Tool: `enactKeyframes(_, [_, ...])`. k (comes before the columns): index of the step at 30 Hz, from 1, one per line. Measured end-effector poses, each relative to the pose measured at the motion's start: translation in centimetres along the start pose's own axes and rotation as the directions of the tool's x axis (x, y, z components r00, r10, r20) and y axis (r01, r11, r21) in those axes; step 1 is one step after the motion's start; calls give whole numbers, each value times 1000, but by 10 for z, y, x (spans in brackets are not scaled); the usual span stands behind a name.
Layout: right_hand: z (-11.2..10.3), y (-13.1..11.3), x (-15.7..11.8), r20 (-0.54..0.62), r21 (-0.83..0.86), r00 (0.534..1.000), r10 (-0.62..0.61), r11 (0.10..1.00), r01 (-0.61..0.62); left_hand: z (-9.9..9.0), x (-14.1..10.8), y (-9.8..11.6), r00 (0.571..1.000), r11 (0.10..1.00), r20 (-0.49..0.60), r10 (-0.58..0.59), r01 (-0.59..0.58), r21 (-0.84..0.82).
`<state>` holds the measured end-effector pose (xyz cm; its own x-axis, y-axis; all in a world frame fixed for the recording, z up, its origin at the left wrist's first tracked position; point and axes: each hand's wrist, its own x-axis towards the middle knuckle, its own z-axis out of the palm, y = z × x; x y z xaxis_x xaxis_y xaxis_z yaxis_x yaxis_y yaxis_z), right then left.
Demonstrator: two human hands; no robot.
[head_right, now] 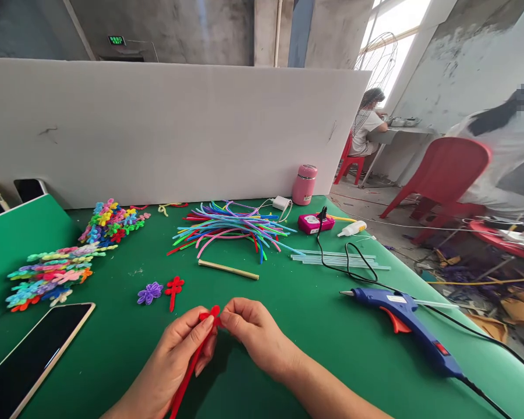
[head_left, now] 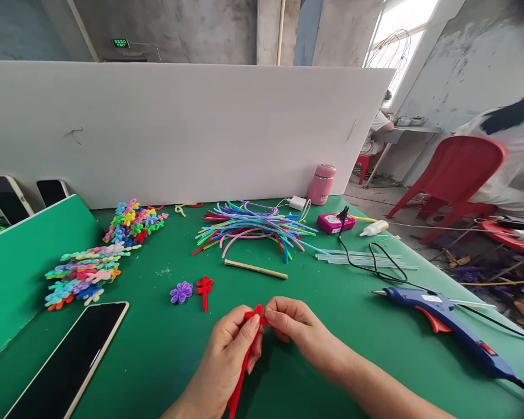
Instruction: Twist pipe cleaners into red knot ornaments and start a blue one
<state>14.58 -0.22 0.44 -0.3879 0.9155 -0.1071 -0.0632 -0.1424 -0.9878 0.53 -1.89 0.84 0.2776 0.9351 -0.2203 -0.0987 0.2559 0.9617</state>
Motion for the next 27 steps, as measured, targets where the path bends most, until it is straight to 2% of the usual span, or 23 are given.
enactKeyframes(7, [-2,4,2,-67,-32,995,-78,997,76,2,1,4,999,996,-47,-23,19,-93])
enactKeyframes(9, [-2,2,2,-90,-63,992,-90,994,84,0,0,5,995,999,-86,42,-43,-7])
enactKeyframes(11, [0,-1,-1,-87,-98,990,-111,990,102,-2,0,4,972,963,-130,196,-166,212])
enactKeyframes(12, [2,-3,-3,-73,-113,989,-127,987,119,-4,0,2,939,900,-139,315,-249,358])
enactKeyframes(13, [4,-4,-6,-54,-123,987,-150,982,143,-5,0,0,883,795,-125,453,-336,505])
enactKeyframes(14, [7,-4,-8,-34,-128,983,-178,977,172,-6,0,-2,801,650,-81,593,-416,636])
enactKeyframes(16, [12,-3,-11,-24,-124,974,-226,967,221,-8,0,-6,595,311,80,800,-524,793])
enactKeyframes(17, [14,-1,-12,-40,-117,970,-242,965,236,-9,0,-8,510,171,161,845,-544,822])
enactKeyframes(18, [15,2,-12,-64,-106,966,-249,965,241,-8,0,-9,457,74,223,861,-547,834])
enactKeyframes(19, [16,4,-11,-91,-92,964,-249,966,241,-8,1,-10,431,17,261,864,-542,840])
enactKeyframes(20, [16,6,-10,-118,-76,962,-245,968,237,-7,1,-10,434,3,270,860,-532,847])
enactKeyframes(22, [14,9,-7,-165,-54,955,-246,969,241,-5,1,-10,492,63,224,842,-501,863])
enactKeyframes(27, [8,6,-3,-265,-27,932,-245,969,247,0,-1,-6,690,359,61,721,-448,819])
